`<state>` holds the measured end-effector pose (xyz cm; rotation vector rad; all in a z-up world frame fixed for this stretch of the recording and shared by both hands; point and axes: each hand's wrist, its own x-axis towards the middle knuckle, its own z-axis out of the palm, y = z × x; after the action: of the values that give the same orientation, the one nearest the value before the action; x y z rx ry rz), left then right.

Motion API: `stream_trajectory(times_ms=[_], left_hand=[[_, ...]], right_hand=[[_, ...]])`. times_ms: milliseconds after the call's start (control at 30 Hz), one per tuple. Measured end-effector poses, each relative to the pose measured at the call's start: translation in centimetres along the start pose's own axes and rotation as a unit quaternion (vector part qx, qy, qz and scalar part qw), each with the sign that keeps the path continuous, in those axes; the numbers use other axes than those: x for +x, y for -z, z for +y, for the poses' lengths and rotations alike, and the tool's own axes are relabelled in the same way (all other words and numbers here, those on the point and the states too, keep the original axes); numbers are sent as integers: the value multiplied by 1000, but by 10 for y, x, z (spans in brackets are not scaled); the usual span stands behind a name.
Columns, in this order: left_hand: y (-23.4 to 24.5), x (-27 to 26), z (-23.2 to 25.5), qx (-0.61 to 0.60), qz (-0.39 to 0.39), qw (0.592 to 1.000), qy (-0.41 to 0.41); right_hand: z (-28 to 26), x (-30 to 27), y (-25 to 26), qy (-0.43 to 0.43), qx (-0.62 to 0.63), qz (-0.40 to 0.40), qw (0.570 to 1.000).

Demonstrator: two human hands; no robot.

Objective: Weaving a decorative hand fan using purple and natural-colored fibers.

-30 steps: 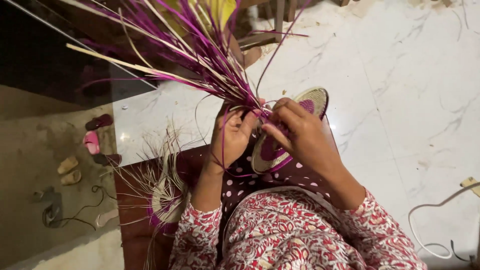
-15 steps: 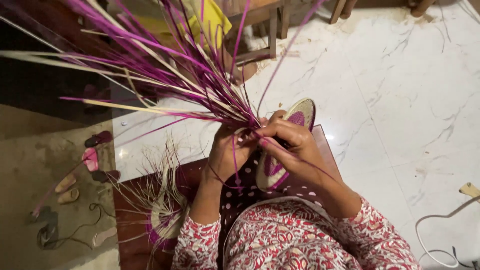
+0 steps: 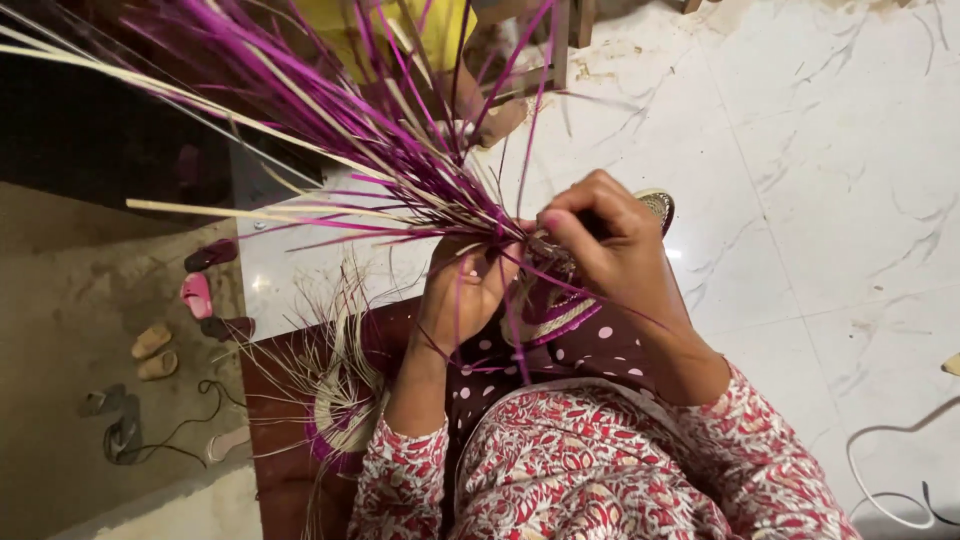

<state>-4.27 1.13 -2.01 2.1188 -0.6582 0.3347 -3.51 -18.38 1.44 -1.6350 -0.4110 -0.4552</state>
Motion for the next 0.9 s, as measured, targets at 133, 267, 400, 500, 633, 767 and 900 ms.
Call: stream_trajectory(times_ms=[133, 267, 400, 500, 633, 767, 900], left_hand=[[4, 8, 3, -163, 20, 985, 54], [-4, 4, 0, -225, 32, 968, 102], [-7, 8, 1, -236, 48, 963, 124], [-1, 13, 3, -227, 42, 967, 112], [3, 14, 8, -164, 34, 984, 57], [12, 22, 26, -111, 23, 993, -9], [-10, -8, -11, -414, 7, 909, 42]], right_hand=[[-2, -12, 12, -5, 40, -47, 998], [-10, -20, 11, 55, -8, -168, 984], [-6, -20, 11, 47, -33, -165, 985], [-20, -9, 12, -4, -103, -125, 987], [-11, -18, 5, -81, -27, -128, 988], [-35, -8, -4, -115, 64, -77, 988], [-36, -17, -10, -127, 73, -62, 987]])
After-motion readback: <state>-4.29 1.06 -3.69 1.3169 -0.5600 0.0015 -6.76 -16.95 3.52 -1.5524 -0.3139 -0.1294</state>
